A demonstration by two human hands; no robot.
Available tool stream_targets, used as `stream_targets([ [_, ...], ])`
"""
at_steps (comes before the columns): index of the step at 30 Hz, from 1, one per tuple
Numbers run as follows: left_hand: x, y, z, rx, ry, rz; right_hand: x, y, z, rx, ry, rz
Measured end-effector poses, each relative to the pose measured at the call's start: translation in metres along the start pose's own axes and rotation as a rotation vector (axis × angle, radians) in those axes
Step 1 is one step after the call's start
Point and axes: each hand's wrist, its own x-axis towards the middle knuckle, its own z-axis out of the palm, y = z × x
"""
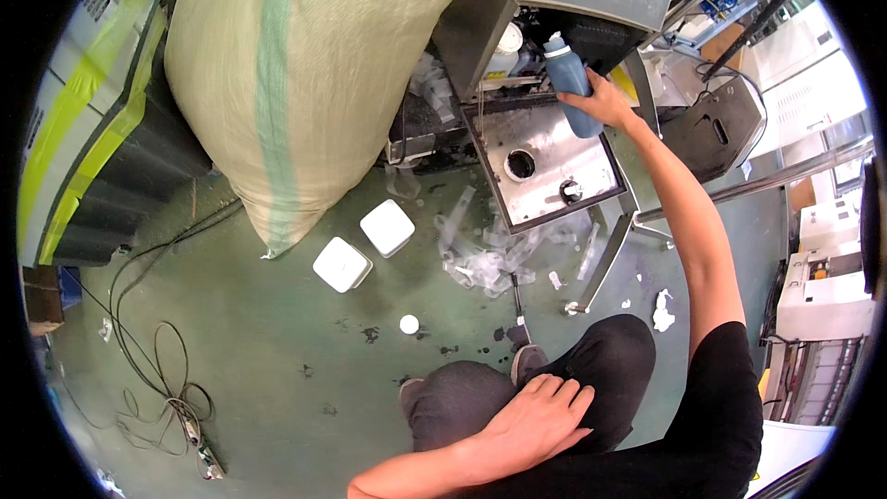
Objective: The person opens a bottle, uses a small tool to remove a plastic seal, and inserts the bottle into an industrial printer before closing the machine's cover.
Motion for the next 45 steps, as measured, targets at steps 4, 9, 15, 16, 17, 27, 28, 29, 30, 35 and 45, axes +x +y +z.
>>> stream_targets([
  [4,0.002,0.001,-0.001,0.021,-0.014,-0.006,-0.006,-0.003,0.007,0.048,0.03,-0.01],
  [9,0.006,0.003,-0.002,0.035,-0.041,-0.011,-0.007,0.003,0.023,0.116,0.094,-0.019],
  [15,0.007,0.006,-0.001,0.04,-0.058,-0.037,-0.007,0.004,0.036,0.153,0.103,0.028],
  [16,0.008,0.007,-0.002,0.037,-0.067,-0.043,-0.008,0.005,0.036,0.158,0.104,0.03],
  [17,0.008,0.007,-0.002,0.034,-0.074,-0.051,-0.008,0.002,0.036,0.163,0.104,0.028],
  [27,0.01,0.01,-0.002,0.06,-0.098,-0.053,-0.012,0.004,0.038,0.146,0.136,0.005],
  [28,0.01,0.011,-0.003,0.062,-0.111,-0.055,-0.012,0.006,0.039,0.148,0.139,0.013],
  [29,0.009,0.011,-0.004,0.065,-0.122,-0.061,-0.012,0.002,0.042,0.154,0.139,0.018],
  [30,0.009,0.011,-0.004,0.066,-0.113,-0.059,-0.012,-0.002,0.044,0.16,0.139,0.023],
  [35,0.007,0.012,-0.003,0.074,-0.089,-0.05,-0.015,-0.004,0.044,0.2,0.16,-0.003],
  [45,0.005,0.014,0.001,0.072,-0.09,-0.064,-0.03,-0.004,0.037,0.194,0.178,0.046],
])
